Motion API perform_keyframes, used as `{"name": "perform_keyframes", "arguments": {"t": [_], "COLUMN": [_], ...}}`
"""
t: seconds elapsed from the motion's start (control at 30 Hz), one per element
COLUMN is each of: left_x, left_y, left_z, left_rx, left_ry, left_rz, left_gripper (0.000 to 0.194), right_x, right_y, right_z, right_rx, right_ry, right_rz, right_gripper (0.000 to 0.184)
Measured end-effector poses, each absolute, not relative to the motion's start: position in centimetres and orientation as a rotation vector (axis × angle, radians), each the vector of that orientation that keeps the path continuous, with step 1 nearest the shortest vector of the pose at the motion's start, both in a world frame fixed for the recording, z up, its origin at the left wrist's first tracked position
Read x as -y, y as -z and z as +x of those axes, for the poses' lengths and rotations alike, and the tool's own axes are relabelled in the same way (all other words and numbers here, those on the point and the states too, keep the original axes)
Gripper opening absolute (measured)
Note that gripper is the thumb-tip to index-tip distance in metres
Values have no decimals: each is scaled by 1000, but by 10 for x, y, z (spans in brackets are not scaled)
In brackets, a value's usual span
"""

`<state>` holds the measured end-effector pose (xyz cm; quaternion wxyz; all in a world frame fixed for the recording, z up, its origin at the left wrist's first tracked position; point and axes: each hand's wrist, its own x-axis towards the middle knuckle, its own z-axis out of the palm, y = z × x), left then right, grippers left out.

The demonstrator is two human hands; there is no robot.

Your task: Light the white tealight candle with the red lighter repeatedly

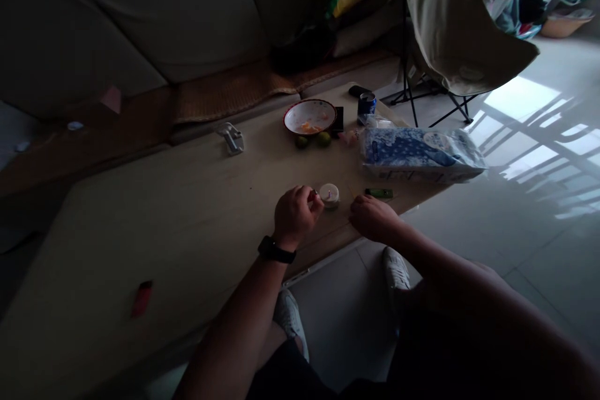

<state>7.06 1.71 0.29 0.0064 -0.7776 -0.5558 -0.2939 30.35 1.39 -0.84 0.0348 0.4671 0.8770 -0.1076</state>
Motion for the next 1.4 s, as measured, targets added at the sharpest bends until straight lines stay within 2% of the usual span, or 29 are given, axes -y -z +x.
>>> {"name": "perform_keyframes", "arguments": {"t": [0.53, 0.63, 0.77, 0.93, 1.1, 1.4], "left_x": [-15, -13, -12, -13, -15, -18], "left_y": [-7, -9, -11, -8, -3, -4], "left_z": [79, 77, 69, 60, 60, 60], "left_rx": [1688, 1740, 1939, 2117, 2151, 2228], "left_ry": [810, 978, 1368, 1755, 1906, 2165], "left_rz": [-2501, -2495, -2430, -2300, -2244, -2101], "left_gripper": [7, 13, 26, 32, 41, 40], "right_x": [-11, -12, -12, -13, -12, -13], "right_y": [7, 9, 12, 15, 15, 14], "right_z": [304, 305, 306, 307, 306, 307], "right_rx": [-2738, -2777, -2802, -2782, -2780, -2805], "right_ry": [360, 310, 283, 300, 298, 309], "right_rz": [1523, 1473, 1435, 1498, 1514, 1498], "right_gripper": [27, 27, 26, 25, 25, 23]}}
